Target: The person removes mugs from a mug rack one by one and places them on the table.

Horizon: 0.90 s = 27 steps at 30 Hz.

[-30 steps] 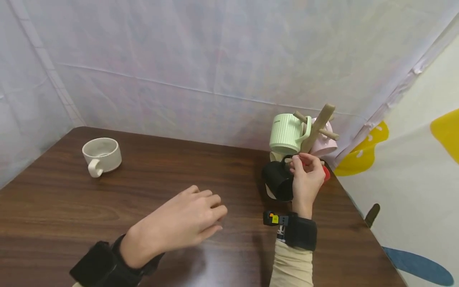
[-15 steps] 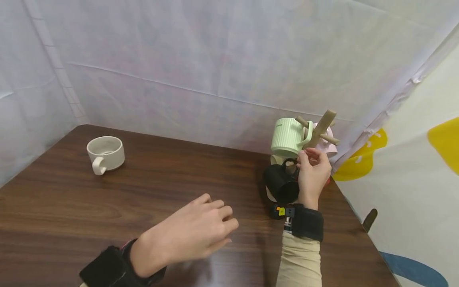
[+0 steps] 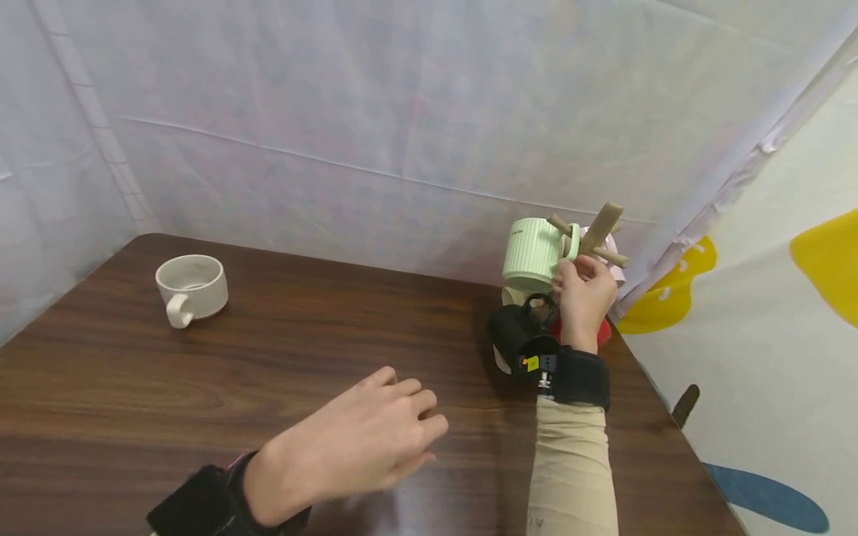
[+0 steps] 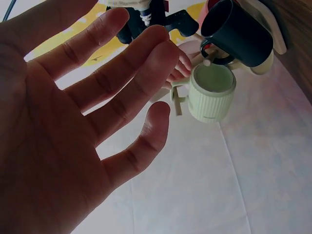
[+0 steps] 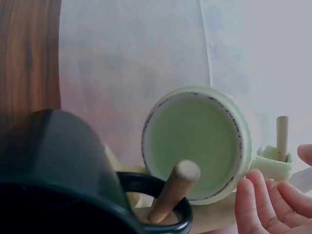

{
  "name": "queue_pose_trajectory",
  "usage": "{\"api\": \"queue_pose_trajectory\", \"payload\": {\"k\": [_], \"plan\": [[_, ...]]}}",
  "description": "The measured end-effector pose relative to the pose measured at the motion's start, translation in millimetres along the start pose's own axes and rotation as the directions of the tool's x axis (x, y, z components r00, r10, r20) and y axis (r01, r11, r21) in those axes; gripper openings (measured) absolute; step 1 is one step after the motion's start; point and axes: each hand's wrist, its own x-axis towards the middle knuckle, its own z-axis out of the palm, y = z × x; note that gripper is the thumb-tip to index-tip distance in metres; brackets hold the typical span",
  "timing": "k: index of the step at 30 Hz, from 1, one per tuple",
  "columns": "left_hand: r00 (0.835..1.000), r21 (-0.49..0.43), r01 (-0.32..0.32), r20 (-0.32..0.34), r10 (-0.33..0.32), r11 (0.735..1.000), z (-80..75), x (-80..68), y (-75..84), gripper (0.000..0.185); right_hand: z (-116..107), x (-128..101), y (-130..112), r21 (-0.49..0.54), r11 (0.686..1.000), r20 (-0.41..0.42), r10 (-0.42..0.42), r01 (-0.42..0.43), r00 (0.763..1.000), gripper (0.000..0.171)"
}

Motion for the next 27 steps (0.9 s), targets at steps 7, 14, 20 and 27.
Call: {"api": "queue_pose_trajectory", "payload": {"k": [7,14,20,27], "plan": [[1.0,-0.024,-0.016,0.013,0.017,1.0,3.7,1.9,3.3,0.013,0,10,-15,0.117,0.978,0.022,0.174,-0.175,0.985,0.01],[1.0,0.008,-0.005,0.018,0.005,1.0,6.6,1.7,5.3,0.011,7,14,-21,0.177,0.944,0.132,0.259,-0.28,0.957,0.018],[1.0,0.022,0.0,0.02,0.0,1.0,7.0,1.2,5.0,0.011,13,17,-24,0.197,0.933,0.165,0.271,-0.3,0.948,0.017],[0.999,0.003,0.01,0.042,-0.01,1.0,6.3,1.1,3.4,0.014,13,16,-23,0.266,0.907,0.205,0.279,-0.328,0.938,0.015]]}}
